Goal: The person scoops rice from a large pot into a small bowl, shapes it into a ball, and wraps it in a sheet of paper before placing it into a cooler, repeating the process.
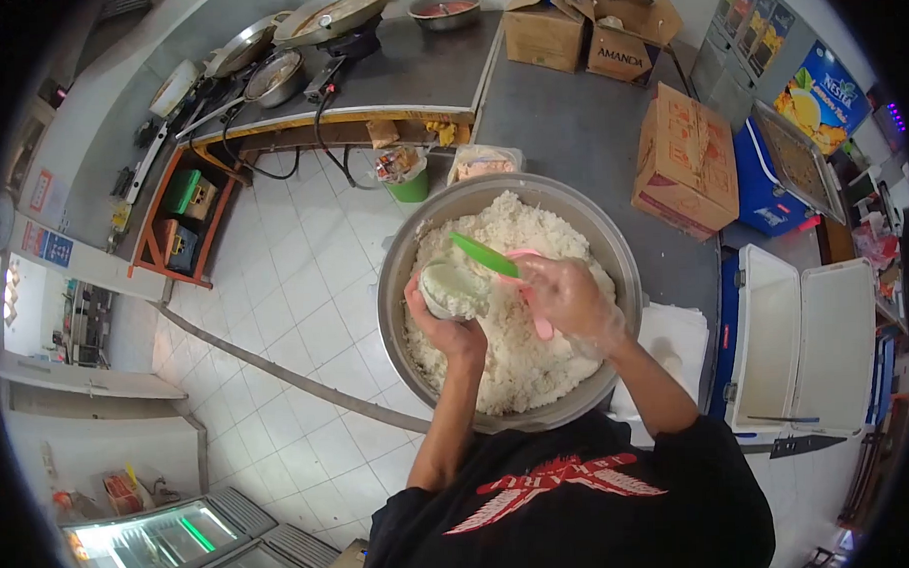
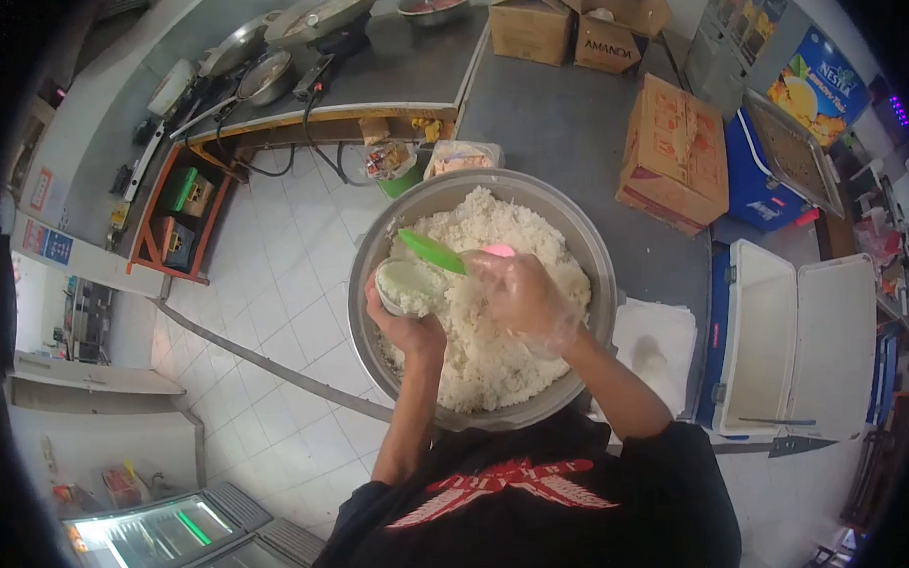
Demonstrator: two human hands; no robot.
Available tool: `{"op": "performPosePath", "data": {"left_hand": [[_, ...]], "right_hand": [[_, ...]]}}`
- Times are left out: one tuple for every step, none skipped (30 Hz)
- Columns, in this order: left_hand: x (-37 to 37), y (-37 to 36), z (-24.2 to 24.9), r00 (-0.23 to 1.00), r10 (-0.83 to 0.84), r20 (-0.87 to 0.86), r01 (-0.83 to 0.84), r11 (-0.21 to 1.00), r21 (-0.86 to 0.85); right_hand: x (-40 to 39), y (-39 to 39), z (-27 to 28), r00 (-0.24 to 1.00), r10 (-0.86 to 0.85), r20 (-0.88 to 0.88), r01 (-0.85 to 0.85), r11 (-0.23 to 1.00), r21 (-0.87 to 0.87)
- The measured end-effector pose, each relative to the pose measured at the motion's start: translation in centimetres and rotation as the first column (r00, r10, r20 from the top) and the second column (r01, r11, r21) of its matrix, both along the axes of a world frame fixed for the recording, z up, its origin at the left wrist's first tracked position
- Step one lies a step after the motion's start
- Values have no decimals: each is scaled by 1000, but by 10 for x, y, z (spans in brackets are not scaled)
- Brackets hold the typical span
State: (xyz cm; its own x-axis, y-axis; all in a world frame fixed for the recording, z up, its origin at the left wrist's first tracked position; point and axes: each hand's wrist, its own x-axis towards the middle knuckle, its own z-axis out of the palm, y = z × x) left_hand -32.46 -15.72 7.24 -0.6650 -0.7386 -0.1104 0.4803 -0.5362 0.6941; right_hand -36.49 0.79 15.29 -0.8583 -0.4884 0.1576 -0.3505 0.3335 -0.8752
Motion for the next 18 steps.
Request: {"op": "performPosePath", "data": {"left_hand": [[-1,-2,2,999,19,32,-23,995,96],[-2,-4,0,999,17,48,-25,985,169],[-3,-5,-5,998,15,61,-30,970,241],[-2,-6,-8,997,12,76,-35,949,312],[0,-4,-8,996,-5,85,-21,953,302],[0,-6,-9,999,-26,23,20,968,251],[1,-9,-8,998,-56,-37,62,979,196],[5,-11,-7,992,-98,-85,109,985,137],[10,-10,-5,992,-91,-92,104,984,145],[11,-10,10,991,-75,-114,92,984,152],[9,-10,19,988,-52,-142,75,984,160],[9,-10,15,993,-57,-107,68,993,101],[10,-9,4,996,-56,-67,59,997,42],[11,-8,-8,998,-61,-20,61,998,-21],[7,-5,-19,987,71,143,-72,997,-1],[13,-6,-14,994,25,110,-29,999,36],[12,-10,-3,998,-23,57,19,997,70],[10,-15,3,997,-72,4,72,992,104]], "right_hand": [[11,-2,5,998,8,-69,-4,998,56],[22,-5,11,990,16,-139,-1,994,110],[35,-11,3,981,43,-190,-2,977,211],[42,-18,-5,969,73,-235,3,951,310],[42,-26,-16,955,63,-290,24,958,287],[38,-35,-29,937,45,-346,50,964,262],[35,-38,-33,917,20,-399,81,969,234],[32,-37,-35,946,12,-323,52,980,191],[26,-37,-35,969,11,-247,26,989,146],[19,-38,-30,983,23,-184,-5,995,99],[18,-38,-22,979,1,-204,23,993,115],[21,-37,-12,975,-9,-221,40,990,135],[25,-38,-6,972,-16,-236,54,987,154],[31,-43,-10,953,35,-300,22,983,182],[39,-50,-17,930,78,-358,0,977,212],[45,-54,-24,904,115,-411,-13,970,242],[40,-54,-27,895,133,-426,2,954,301],[27,-53,-27,917,143,-372,-54,969,240]]}}
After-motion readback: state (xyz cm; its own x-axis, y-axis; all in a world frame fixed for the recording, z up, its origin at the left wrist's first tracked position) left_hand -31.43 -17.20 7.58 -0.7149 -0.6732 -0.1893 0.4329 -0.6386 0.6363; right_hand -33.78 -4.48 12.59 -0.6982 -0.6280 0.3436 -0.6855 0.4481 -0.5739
